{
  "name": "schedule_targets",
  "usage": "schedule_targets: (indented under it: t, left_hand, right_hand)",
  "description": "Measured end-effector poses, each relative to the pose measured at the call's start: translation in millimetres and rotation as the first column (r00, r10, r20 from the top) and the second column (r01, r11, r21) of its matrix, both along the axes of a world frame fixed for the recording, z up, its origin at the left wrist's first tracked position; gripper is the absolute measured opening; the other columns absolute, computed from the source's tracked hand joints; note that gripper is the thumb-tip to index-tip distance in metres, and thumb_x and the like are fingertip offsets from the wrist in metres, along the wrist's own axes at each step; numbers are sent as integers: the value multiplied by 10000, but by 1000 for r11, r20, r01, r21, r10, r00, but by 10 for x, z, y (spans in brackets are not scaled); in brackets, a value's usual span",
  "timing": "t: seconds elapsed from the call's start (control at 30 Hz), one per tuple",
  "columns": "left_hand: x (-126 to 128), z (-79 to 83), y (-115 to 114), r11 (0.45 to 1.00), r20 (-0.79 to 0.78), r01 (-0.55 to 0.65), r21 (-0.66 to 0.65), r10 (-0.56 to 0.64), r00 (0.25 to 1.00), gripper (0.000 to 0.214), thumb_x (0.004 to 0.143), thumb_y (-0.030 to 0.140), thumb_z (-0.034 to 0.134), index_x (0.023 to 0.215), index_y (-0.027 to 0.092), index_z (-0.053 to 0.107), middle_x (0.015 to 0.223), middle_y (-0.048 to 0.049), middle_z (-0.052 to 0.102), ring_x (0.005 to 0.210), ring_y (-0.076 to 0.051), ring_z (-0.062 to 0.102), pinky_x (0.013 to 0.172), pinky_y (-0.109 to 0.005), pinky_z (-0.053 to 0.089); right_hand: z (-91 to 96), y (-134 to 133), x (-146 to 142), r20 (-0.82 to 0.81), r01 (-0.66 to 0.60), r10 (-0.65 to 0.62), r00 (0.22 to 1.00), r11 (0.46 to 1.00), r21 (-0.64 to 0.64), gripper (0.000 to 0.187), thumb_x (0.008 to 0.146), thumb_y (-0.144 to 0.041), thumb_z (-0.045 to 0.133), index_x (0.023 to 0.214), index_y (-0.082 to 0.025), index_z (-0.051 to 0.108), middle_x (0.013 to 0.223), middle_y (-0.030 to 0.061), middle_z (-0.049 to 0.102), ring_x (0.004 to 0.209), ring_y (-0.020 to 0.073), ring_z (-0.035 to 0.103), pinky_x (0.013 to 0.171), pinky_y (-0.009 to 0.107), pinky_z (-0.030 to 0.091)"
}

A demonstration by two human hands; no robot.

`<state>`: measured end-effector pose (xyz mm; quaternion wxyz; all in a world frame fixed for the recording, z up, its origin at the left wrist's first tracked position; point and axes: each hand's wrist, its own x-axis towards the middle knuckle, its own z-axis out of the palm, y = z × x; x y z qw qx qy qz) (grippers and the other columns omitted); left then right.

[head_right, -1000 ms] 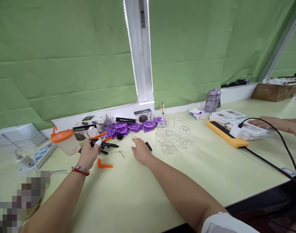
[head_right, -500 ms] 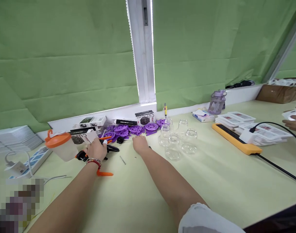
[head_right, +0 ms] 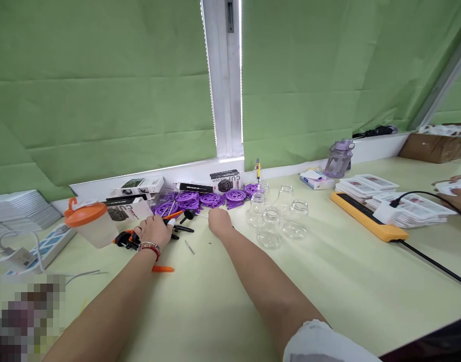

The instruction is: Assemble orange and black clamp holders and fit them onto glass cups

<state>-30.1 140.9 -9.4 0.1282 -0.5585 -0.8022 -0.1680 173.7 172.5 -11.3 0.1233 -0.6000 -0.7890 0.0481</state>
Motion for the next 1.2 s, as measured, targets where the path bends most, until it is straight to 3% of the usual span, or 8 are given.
schedule_targets:
  t: [0.2,0.3,0.4,0.6,0.77,1.0,1.1,1.2]
  left_hand:
    - [-50,193,-121,963,237,208,171,-245,940,353,851,373,399,1010,137,609,1034,-191,633,1032,-348,549,858,-456,389]
    - [-2,290,-277,899,633,354,257,-433,641,380,834,455,457,1073,186,579,864,-88,656,783,-247,626,668,-352,463]
    - [16,332,-452,919,879,305,249,-347,327,331,659,369,673,921,177,606,665,-18,619,509,-172,573,448,-265,403]
    - [-256,326,-673,933,910,35,358,-357,212,249,557,277,688,738,166,557,470,60,491,361,-87,420,345,-202,290]
    - [-369,323,-776,885,890,-102,455,-450,69,352,517,314,713,802,184,552,551,54,532,458,-98,498,392,-198,342]
    - [-331,344,-910,854,844,-108,509,-520,-129,417,442,206,754,803,188,545,634,45,558,541,-112,550,461,-222,406]
    - [-291,381,-939,839,824,-105,534,-544,-160,423,444,190,769,804,185,547,640,43,562,549,-106,548,468,-215,401]
    - [-132,417,-967,844,825,-52,534,-534,-188,436,435,172,782,808,172,558,646,27,584,523,-102,540,459,-214,386]
  right_hand:
    - [113,-188,53,-83,-56,62,995,995,79,284,775,3,490,967,-137,645,1013,118,633,905,207,590,704,270,376]
    - [187,-347,-56,-98,-155,165,981,983,102,257,784,-17,503,945,-153,651,997,90,633,896,185,579,707,257,369]
    - [231,-526,-199,-116,-254,269,956,958,133,227,814,-47,500,947,-147,655,975,90,631,897,188,569,725,266,373]
    - [118,-964,-482,-156,-247,295,943,931,269,219,924,-230,448,1014,-140,626,1033,103,611,952,208,542,810,306,403]
    - [-38,-1250,-728,-87,-434,434,897,901,19,258,865,-346,560,932,-127,678,966,130,631,937,253,573,777,338,423]
    - [151,-1169,-388,-300,-310,260,918,942,-132,160,858,-257,533,873,-175,670,867,58,646,765,167,568,632,263,377]
    - [251,-1134,-33,-820,-421,36,572,870,-256,170,834,-312,563,773,-155,590,723,14,590,591,105,472,570,241,346]
    - [262,-1145,243,-980,-581,-162,113,790,-197,258,826,-421,561,771,-179,489,679,-9,554,521,88,422,525,234,312]
